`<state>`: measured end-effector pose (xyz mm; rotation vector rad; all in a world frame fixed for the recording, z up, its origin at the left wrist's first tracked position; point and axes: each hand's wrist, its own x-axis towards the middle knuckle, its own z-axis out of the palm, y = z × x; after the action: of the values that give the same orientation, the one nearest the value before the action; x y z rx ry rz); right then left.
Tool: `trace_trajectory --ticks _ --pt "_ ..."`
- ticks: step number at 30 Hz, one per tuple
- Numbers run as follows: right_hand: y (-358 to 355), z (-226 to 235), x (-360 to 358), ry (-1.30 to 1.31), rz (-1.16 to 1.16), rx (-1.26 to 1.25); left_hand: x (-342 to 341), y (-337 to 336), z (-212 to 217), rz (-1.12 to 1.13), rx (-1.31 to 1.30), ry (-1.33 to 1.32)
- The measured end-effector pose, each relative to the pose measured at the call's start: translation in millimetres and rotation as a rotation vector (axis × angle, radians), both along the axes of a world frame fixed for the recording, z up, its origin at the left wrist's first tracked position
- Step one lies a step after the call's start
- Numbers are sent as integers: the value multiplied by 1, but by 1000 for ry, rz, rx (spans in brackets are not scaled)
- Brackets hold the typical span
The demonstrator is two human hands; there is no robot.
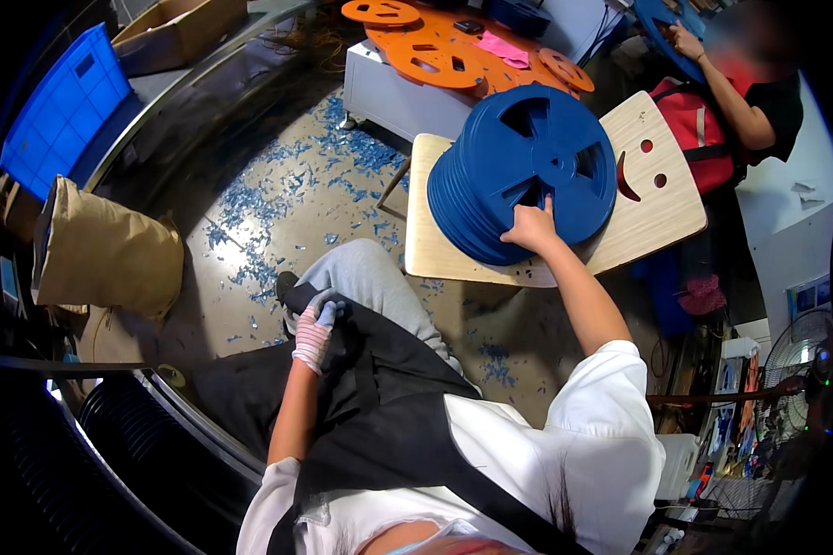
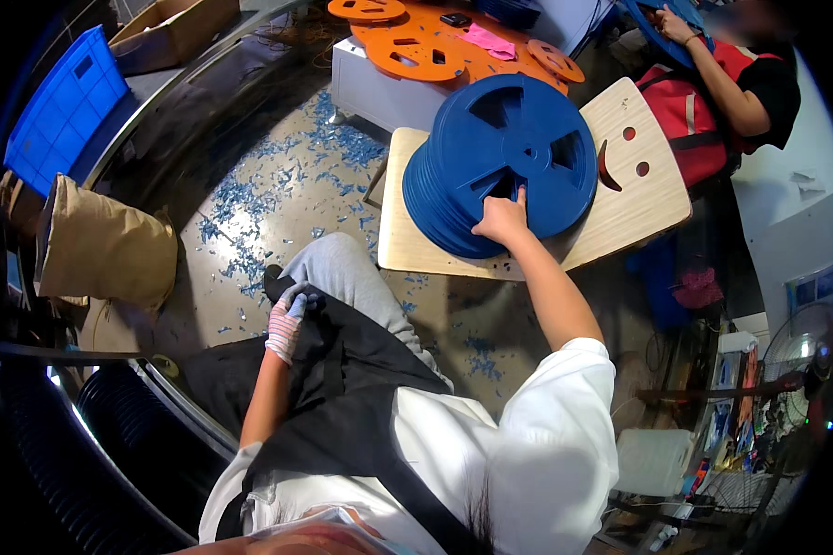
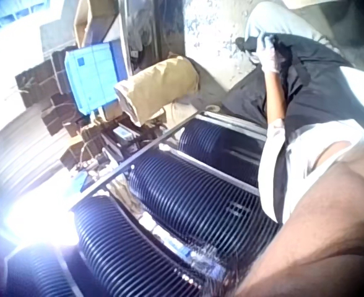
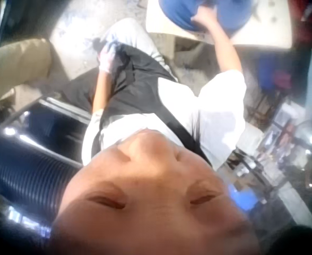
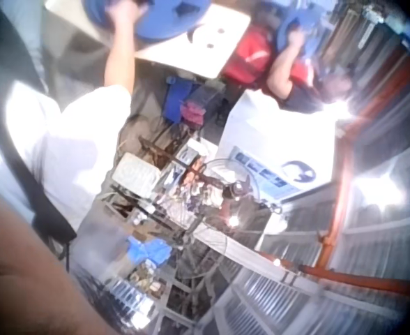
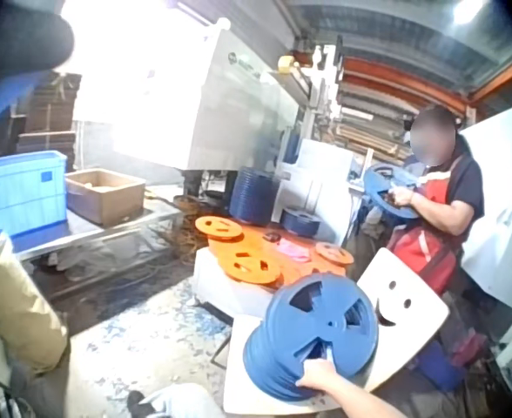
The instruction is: The person picks up blue circular plastic parts from a table and stacks them onto a vertical metal rack. They handle the parts one by one, aligning them carefully before placing them on the rack.
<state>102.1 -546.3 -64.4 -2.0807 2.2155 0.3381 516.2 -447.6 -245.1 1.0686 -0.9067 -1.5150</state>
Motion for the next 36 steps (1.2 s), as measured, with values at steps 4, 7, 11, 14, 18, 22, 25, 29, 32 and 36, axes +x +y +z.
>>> trace_trajectory --ticks 4,7,11,14,18,22,25,29,32,36 --pt "11 -9 6 63 15 -79 9 5 0 27 33 -14" --pt "23 -28 2 67 40 -198 8 6 6 53 2 -28" --pt "35 -5 10 -18 41 -180 19 10 -5 91 -70 -42" --pt "45 10 19 -37 37 -210 30 9 -11 92 -36 19" --pt "61 25 34 -28 53 -317 32 9 -13 121 -21 29" --pt "72 37 21 -71 88 -573 31 13 -8 84 -32 56" --pt "74 71 20 -391 -44 -623 37 14 -10 103 -36 60" --pt "94 143 22 -1103 -136 -693 24 15 4 135 -72 88" --pt "118 186 46 -1443 -27 -713 13 14 52 53 -199 -32" --pt "136 193 86 -1741 58 -499 -3 41 201 -122 -456 41"
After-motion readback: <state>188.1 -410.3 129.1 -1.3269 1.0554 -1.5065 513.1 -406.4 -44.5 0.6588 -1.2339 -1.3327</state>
